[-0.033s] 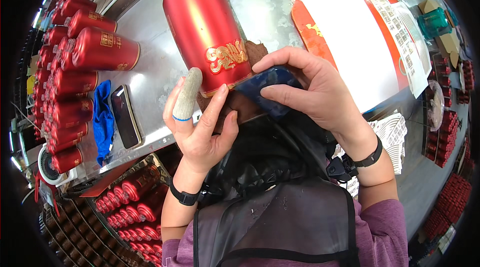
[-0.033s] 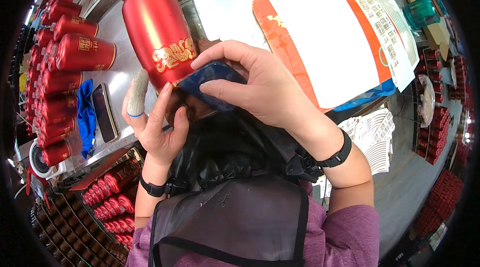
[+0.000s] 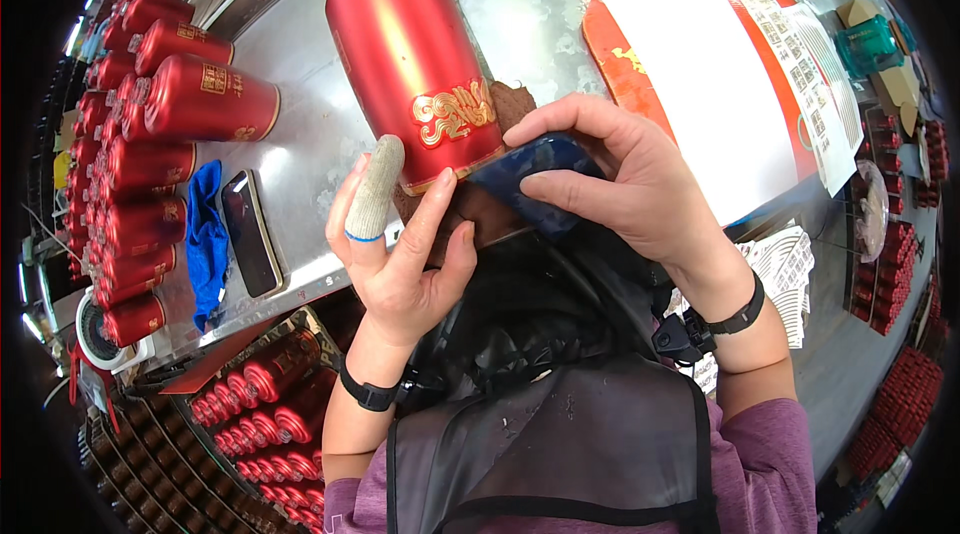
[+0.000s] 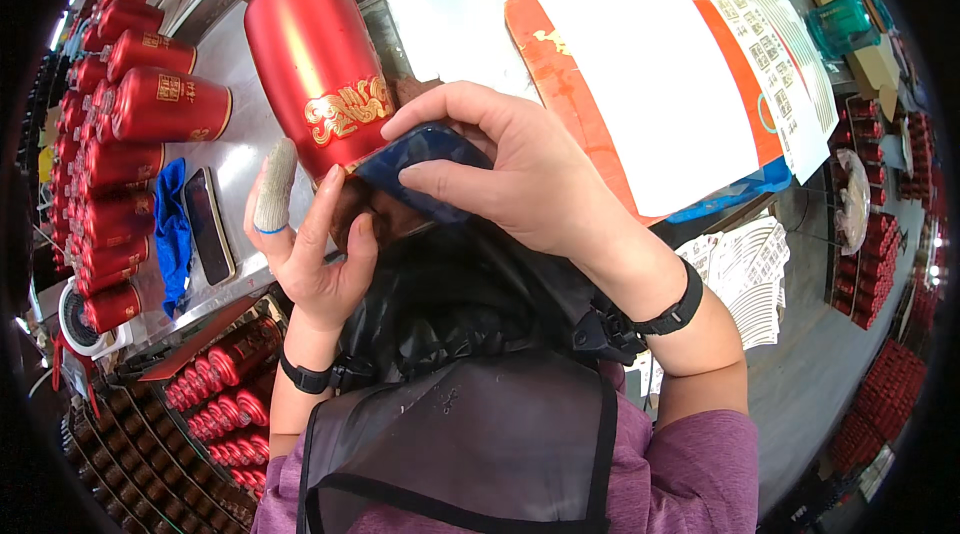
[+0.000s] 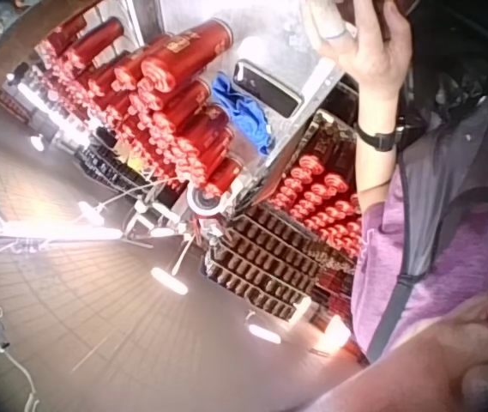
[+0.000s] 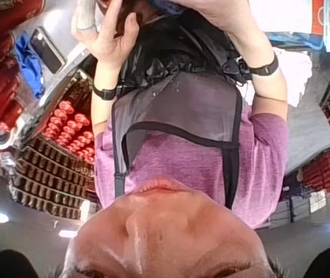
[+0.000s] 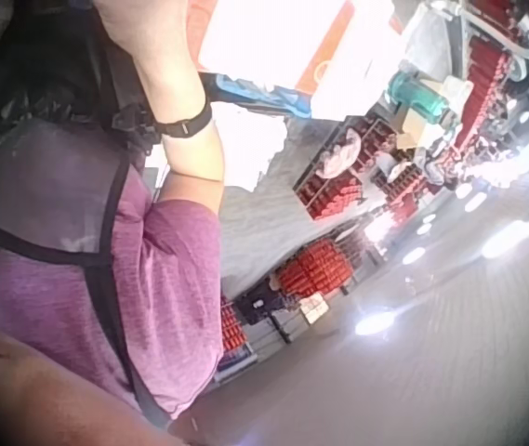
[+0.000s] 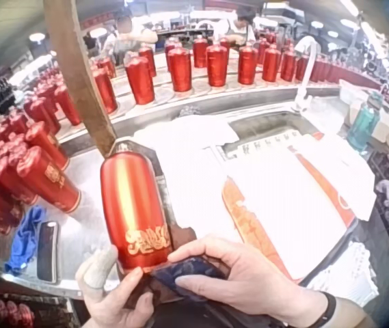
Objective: Applying and smoothing gold decorative labels onto red metal bottles in an industrial setting.
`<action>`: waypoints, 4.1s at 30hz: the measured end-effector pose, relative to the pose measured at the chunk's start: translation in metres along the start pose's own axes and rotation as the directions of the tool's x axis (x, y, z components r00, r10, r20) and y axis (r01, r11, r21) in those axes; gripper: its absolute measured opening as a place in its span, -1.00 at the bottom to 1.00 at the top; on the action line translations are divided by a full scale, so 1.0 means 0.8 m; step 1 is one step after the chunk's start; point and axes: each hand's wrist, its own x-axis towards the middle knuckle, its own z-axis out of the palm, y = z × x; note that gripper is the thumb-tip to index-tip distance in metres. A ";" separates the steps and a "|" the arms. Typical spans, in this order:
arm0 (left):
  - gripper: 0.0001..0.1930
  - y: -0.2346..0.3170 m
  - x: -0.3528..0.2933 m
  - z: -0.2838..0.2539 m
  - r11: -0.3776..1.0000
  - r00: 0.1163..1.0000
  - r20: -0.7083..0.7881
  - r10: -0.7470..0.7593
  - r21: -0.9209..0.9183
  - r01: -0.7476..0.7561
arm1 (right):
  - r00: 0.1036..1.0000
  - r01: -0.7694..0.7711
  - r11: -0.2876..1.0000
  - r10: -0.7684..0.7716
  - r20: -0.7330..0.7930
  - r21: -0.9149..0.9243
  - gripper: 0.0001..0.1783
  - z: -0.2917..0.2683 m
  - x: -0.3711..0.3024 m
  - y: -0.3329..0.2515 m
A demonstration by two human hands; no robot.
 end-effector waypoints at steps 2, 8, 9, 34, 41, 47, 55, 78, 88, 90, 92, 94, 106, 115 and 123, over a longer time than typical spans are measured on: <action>-0.52 0.000 0.000 0.000 1.000 1.000 -0.002 -0.002 -0.005 0.002 | 0.999 0.040 0.999 -0.040 0.010 -0.020 -0.66 0.000 0.000 0.003; -0.52 -0.001 0.000 -0.001 1.000 1.000 0.003 -0.007 -0.005 0.007 | 0.999 -0.015 0.998 0.012 -0.046 -0.061 -0.65 -0.002 -0.001 -0.001; -0.52 0.000 0.000 -0.002 1.000 1.000 0.007 -0.005 -0.001 0.005 | 0.999 -0.015 0.998 0.012 -0.046 -0.061 -0.65 -0.002 -0.001 -0.001; -0.53 0.003 0.002 0.002 0.999 0.999 0.001 0.047 0.003 -0.047 | 0.999 -0.037 0.999 0.037 -0.038 -0.002 -0.65 0.000 0.000 0.003; -0.54 0.003 0.002 -0.001 1.000 1.000 0.007 0.028 0.000 -0.028 | 0.998 -0.041 0.999 0.042 -0.055 0.026 -0.65 0.002 0.001 0.004; -0.55 0.006 0.006 0.002 0.998 0.998 0.017 0.067 0.017 -0.067 | 0.999 -0.034 0.999 0.036 -0.035 0.041 -0.64 0.003 0.000 0.005; -0.57 0.004 0.003 -0.008 0.995 0.996 -0.006 0.094 0.036 -0.094 | 0.995 -0.034 0.997 0.027 -0.091 -0.071 -0.68 -0.009 0.000 0.005; -0.65 -0.008 0.009 -0.026 0.947 0.937 0.188 0.294 0.077 -0.313 | 0.977 -0.049 0.991 0.022 -0.210 -0.121 -0.77 -0.045 0.015 -0.018; -0.74 -0.014 0.023 -0.026 0.911 0.904 0.140 0.405 0.019 -0.411 | 0.955 -0.141 0.945 0.209 0.211 -0.296 -0.33 -0.044 0.172 -0.024; -0.72 -0.020 0.020 -0.024 0.906 0.899 0.131 0.417 0.019 -0.423 | 0.924 -0.210 0.947 0.273 0.266 -0.242 -0.30 -0.036 0.187 -0.016; -0.69 -0.025 0.019 -0.025 0.903 0.897 0.129 0.423 0.022 -0.429 | 0.957 -0.167 0.912 0.241 0.158 -0.375 -0.26 -0.008 0.172 -0.035; -0.70 -0.027 0.027 -0.021 0.880 0.875 0.103 0.473 -0.005 -0.476 | 0.980 -0.056 0.876 0.139 0.140 -0.480 -0.17 0.004 0.175 -0.037; -0.76 -0.019 0.032 -0.028 0.898 0.895 0.080 0.440 -0.013 -0.440 | 0.942 -0.215 0.918 0.285 0.177 -0.332 -0.41 -0.017 0.180 -0.037; -0.72 -0.014 0.029 -0.025 0.918 0.915 0.080 0.395 -0.021 -0.395 | 0.948 -0.106 0.889 0.226 0.225 -0.446 -0.34 -0.043 0.195 -0.026; -0.72 -0.014 0.028 -0.035 0.919 0.914 0.100 0.393 -0.006 -0.395 | 0.988 -0.037 0.549 0.145 0.051 -0.835 -0.14 0.012 0.178 -0.070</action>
